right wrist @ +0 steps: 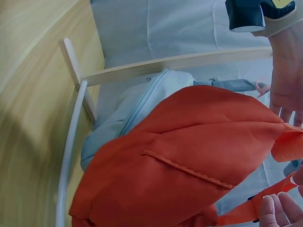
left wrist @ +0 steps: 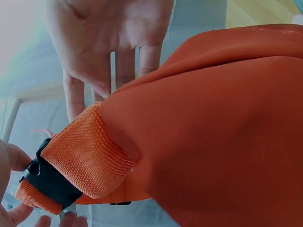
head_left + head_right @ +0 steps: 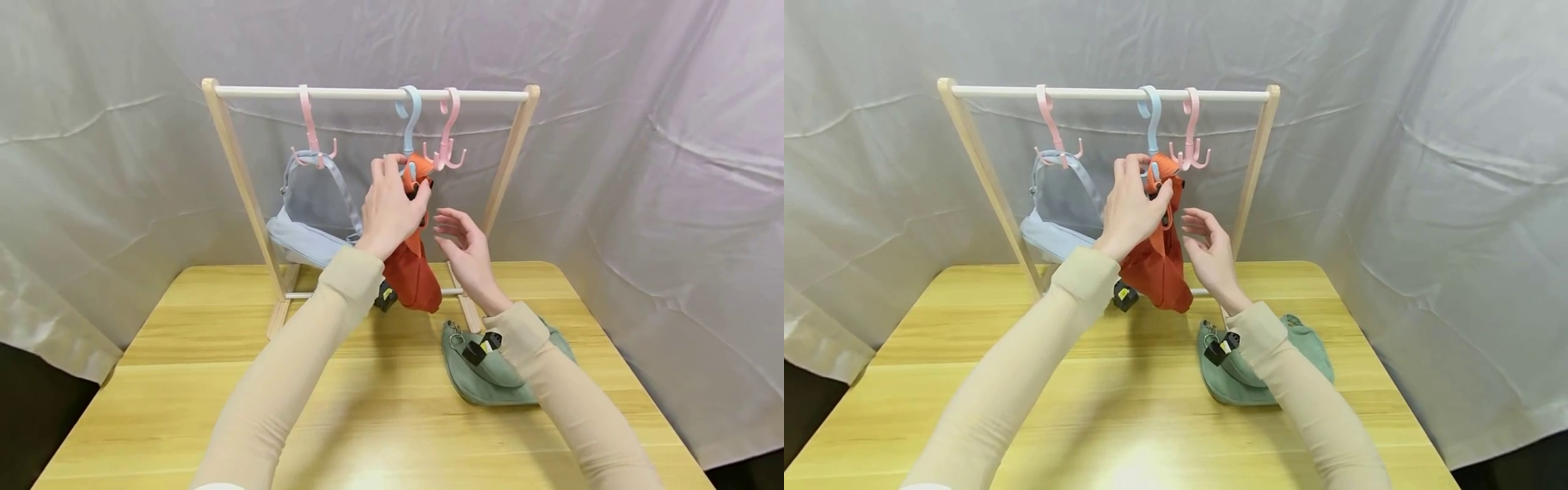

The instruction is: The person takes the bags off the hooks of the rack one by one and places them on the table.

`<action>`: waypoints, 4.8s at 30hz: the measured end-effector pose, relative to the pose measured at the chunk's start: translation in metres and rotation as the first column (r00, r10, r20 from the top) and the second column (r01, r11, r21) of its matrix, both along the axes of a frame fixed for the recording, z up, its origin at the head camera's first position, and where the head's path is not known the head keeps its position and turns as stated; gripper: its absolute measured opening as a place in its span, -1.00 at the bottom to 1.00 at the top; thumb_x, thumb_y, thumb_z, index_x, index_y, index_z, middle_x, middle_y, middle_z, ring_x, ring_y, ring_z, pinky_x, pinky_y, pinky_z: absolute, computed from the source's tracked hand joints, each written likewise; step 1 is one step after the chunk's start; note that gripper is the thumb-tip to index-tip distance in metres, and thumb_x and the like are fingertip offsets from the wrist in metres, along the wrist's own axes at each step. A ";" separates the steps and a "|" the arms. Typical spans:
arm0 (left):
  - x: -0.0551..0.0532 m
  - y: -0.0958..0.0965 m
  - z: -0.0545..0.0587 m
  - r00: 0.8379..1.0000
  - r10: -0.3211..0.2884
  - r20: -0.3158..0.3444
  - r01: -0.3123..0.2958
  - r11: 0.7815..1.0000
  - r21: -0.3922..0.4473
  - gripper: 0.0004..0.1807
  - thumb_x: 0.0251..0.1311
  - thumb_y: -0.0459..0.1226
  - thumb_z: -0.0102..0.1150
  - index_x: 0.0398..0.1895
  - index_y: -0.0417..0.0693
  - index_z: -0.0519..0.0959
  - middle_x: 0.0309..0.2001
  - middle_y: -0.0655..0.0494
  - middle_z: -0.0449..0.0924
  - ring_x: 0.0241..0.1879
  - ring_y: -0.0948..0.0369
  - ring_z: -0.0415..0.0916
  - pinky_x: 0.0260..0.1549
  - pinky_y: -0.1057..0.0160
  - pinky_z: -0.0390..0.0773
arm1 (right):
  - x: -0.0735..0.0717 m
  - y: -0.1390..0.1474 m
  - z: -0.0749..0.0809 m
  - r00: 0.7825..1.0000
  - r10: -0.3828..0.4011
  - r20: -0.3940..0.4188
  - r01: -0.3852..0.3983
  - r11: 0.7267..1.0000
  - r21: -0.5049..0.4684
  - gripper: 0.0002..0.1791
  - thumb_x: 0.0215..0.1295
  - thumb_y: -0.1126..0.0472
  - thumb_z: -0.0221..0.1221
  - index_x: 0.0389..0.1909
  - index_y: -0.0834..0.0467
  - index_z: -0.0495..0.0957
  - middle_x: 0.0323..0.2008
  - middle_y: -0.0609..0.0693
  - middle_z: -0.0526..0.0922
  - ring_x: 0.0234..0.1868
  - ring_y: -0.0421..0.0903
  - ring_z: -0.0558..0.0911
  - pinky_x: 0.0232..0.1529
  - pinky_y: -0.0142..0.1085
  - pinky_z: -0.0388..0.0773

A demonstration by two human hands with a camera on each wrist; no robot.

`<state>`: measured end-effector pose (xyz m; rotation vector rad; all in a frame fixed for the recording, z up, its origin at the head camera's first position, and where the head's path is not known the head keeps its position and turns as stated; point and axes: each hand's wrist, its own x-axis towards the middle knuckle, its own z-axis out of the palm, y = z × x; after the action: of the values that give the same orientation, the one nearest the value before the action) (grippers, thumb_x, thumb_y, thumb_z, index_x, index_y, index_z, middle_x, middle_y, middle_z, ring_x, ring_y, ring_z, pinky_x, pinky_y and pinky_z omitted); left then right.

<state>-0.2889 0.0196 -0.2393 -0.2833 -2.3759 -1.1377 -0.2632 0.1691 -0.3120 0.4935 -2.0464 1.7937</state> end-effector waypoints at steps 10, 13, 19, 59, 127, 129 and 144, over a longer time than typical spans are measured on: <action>-0.002 -0.004 0.003 0.998 -0.038 0.041 0.037 0.999 0.032 -0.51 0.40 0.04 0.07 0.29 0.12 0.32 0.14 0.01 0.37 -0.29 0.02 0.54 -0.24 0.01 0.59 | -0.006 -0.007 0.008 1.000 0.018 0.011 -0.018 1.000 0.010 -0.49 0.37 0.52 0.04 0.34 0.31 0.36 0.22 0.28 0.51 0.20 0.14 0.55 0.09 -0.49 0.52; -0.003 -0.005 0.003 0.998 -0.056 0.040 0.055 0.998 0.037 -0.52 0.41 0.04 0.07 0.28 0.10 0.32 0.12 0.00 0.39 -0.27 0.03 0.53 -0.20 0.02 0.58 | -0.007 -0.007 0.011 1.000 0.013 -0.001 -0.013 1.000 0.017 -0.49 0.36 0.53 0.03 0.33 0.31 0.37 0.22 0.29 0.52 0.19 0.13 0.55 0.05 -0.51 0.53; -0.005 -0.007 0.003 0.995 -0.087 0.056 0.082 0.993 0.080 -0.53 0.41 0.02 0.08 0.27 0.09 0.33 0.07 0.02 0.40 -0.17 0.06 0.53 -0.09 0.05 0.54 | -0.010 -0.008 0.015 0.999 0.006 -0.037 -0.004 0.999 0.043 -0.49 0.35 0.54 0.02 0.32 0.31 0.38 0.21 0.31 0.52 0.20 0.15 0.55 -0.02 -0.52 0.52; -0.003 -0.082 0.015 0.896 -0.385 0.223 0.341 0.916 0.209 -0.63 0.53 -0.02 -0.06 0.16 -0.05 0.49 0.02 -0.03 0.49 -0.23 0.12 0.47 -0.21 0.27 0.51 | -0.043 -0.024 0.068 0.995 0.058 -0.081 -0.040 0.977 0.208 -0.61 0.55 0.20 -0.02 0.26 0.31 0.37 0.13 0.29 0.57 0.12 -0.02 0.58 0.22 -0.25 0.46; -0.013 -0.093 0.076 0.871 -0.235 0.431 0.198 0.971 0.130 -0.43 0.11 0.27 0.31 -0.58 0.00 0.45 -0.76 0.27 0.21 -0.66 0.28 0.21 -0.48 0.29 0.22 | -0.071 -0.048 0.078 0.983 0.153 -0.101 -0.138 0.981 0.138 -0.81 0.40 0.33 0.17 -0.10 0.33 0.40 -0.55 -0.25 0.46 -0.54 -0.32 0.39 -0.36 -0.48 0.37; -0.014 -0.091 0.076 0.890 -0.208 0.405 0.186 0.978 0.094 -0.50 0.13 0.23 0.33 -0.53 0.03 0.50 -0.74 0.29 0.23 -0.63 0.27 0.28 -0.47 0.30 0.30 | -0.071 -0.048 0.078 0.984 0.146 -0.099 -0.130 0.979 0.155 -0.78 0.38 0.33 0.19 -0.06 0.33 0.41 -0.53 -0.25 0.45 -0.54 -0.32 0.35 -0.37 -0.47 0.32; -0.014 -0.086 0.060 0.975 -0.218 0.045 0.223 0.961 -0.165 -0.76 0.32 -0.16 0.21 -0.06 -0.08 0.66 -0.36 0.02 0.56 -0.46 0.13 0.40 -0.45 0.29 0.36 | -0.074 -0.037 0.094 0.988 0.151 0.040 -0.155 0.915 0.372 -0.81 0.36 0.29 0.17 -0.06 0.27 0.56 -0.65 -0.21 0.45 -0.62 -0.31 0.40 -0.50 -0.43 0.34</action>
<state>-0.3027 -0.0665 -0.1789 -0.6086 -2.5172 -1.0403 -0.3368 0.1322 -0.2180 0.7723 -2.4297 1.4835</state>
